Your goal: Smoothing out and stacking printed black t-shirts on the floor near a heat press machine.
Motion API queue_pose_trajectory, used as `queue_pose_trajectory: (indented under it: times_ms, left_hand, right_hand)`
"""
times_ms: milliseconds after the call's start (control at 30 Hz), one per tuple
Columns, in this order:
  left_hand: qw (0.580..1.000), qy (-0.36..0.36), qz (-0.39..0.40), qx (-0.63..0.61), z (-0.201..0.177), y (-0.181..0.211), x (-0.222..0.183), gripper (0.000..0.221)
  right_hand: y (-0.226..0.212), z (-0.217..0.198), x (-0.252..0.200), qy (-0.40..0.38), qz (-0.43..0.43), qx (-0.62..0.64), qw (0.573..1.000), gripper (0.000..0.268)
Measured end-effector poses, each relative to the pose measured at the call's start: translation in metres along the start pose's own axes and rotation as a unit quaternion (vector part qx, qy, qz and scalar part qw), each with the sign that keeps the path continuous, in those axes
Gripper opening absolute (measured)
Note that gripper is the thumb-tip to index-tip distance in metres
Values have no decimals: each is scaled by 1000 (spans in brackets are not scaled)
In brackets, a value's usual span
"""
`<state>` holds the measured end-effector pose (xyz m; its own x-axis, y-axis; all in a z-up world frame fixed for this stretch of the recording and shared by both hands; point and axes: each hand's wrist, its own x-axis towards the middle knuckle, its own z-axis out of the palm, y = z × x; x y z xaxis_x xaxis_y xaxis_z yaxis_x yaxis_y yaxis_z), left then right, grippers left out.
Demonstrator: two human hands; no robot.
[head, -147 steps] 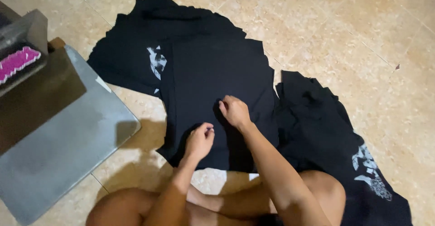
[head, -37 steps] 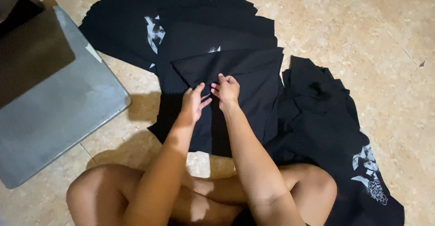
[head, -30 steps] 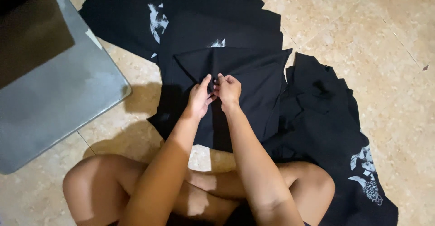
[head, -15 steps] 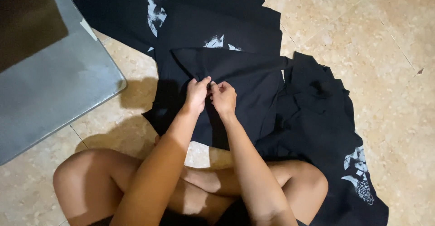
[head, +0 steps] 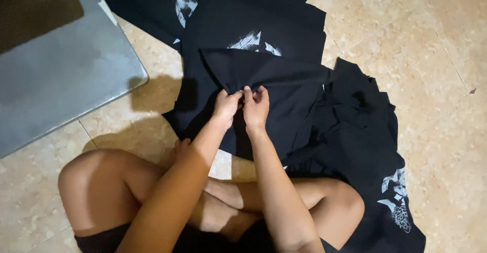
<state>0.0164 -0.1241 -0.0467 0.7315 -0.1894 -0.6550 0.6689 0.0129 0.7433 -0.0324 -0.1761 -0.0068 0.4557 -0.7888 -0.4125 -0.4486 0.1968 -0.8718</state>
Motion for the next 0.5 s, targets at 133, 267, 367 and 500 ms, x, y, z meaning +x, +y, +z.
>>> queue_pose_trajectory:
  times_ms: [133,267,367,500]
  left_hand:
    - [1000,1,6,2,4,11,-22,27]
    - [1000,5,-5,22,2,6,-29,31]
    - [998,17,-4,55,-7,0,-21,37]
    - [985,104,66,119,-17,-14,5,62]
  right_hand:
    - [-14,-3,-10,-9,7,-77,997,69]
    - [2,1,5,0,17,-91,996,57]
    - [17,1,20,16,13,-108,994,42]
    - [17,-3,12,28,-18,-152,988,30]
